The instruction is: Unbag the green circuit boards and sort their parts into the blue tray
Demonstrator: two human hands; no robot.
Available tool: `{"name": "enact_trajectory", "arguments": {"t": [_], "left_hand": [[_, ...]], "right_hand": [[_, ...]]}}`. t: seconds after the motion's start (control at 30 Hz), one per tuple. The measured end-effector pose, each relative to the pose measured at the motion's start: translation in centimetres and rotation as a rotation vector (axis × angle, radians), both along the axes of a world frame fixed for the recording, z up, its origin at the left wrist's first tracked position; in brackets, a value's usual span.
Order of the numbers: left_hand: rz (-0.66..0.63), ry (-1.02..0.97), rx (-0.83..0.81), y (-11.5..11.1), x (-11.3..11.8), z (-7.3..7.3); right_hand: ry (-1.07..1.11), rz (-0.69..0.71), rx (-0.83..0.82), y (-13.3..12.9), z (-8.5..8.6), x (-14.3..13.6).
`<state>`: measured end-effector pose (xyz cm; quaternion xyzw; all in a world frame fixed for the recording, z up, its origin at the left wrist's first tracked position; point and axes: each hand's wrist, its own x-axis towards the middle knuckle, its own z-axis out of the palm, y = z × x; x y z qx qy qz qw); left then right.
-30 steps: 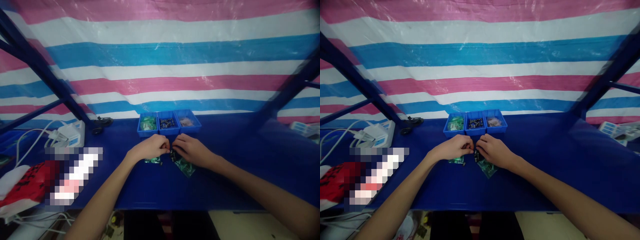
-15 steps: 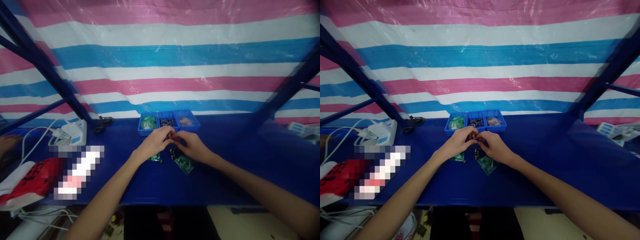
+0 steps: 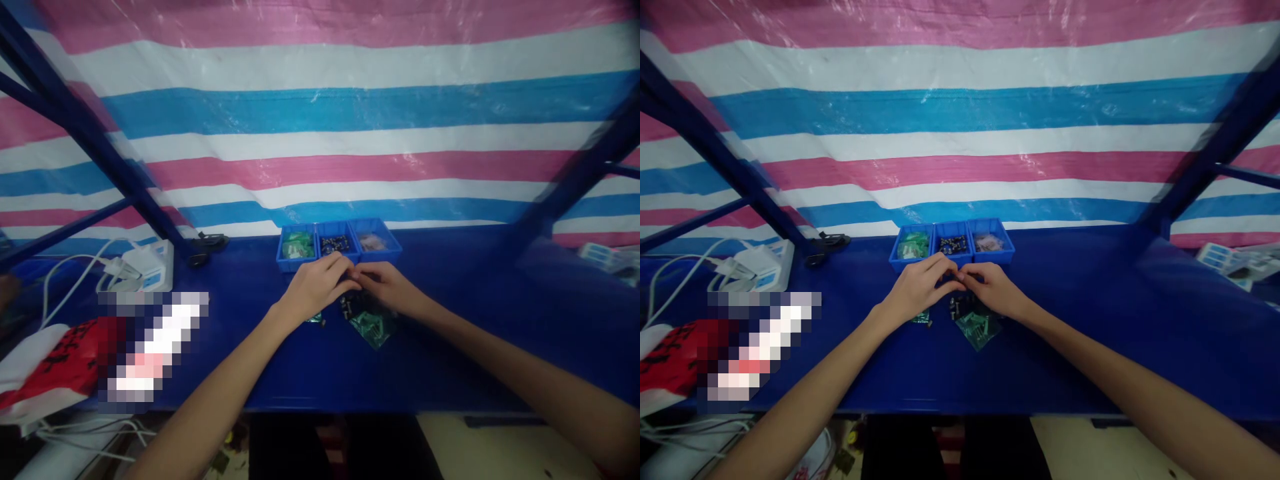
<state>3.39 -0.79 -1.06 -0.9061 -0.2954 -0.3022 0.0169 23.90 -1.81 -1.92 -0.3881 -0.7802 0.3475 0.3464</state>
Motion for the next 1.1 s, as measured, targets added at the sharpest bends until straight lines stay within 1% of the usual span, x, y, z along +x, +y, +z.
{"name": "enact_trajectory", "arguments": {"t": [0.1,0.2,0.3,0.37,0.47,0.57,0.67,0.77,0.97,1.1], "left_hand": [[0.031,-0.028,-0.026,0.14,-0.11,0.04],[0.041,-0.068,-0.054,0.2,-0.08,-0.08],[0.045,-0.097,-0.072,0.09,0.05,-0.15],[0.026,-0.102,-0.087,0.01,0.07,-0.06],[-0.037,-0.109,-0.098,-0.03,-0.04,0.19],[-0.069,-0.152,-0.117,0.01,-0.09,0.34],[-0.056,-0.179,-0.135,0.05,-0.02,0.33],[-0.045,-0.166,-0.13,0.1,-0.02,0.32],[0.01,-0.092,-0.107,-0.09,-0.14,0.44],[0.021,-0.039,-0.093,-0.41,0.13,0.39]], "right_hand": [[0.04,0.019,-0.026,-0.23,0.32,-0.09],[0.107,0.048,-0.113,-0.36,0.3,-0.27],[0.148,0.029,-0.153,-0.35,0.17,-0.33],[0.161,-0.001,-0.142,-0.29,0.17,-0.29],[0.181,-0.037,-0.11,-0.16,0.23,-0.15],[0.197,-0.055,-0.08,-0.06,0.24,-0.03],[0.187,-0.072,-0.053,-0.07,0.25,-0.01],[0.167,-0.089,-0.042,-0.12,0.29,-0.07],[0.194,-0.142,-0.033,-0.03,0.12,-0.12],[0.213,-0.162,0.029,-0.07,0.21,0.02]]}}
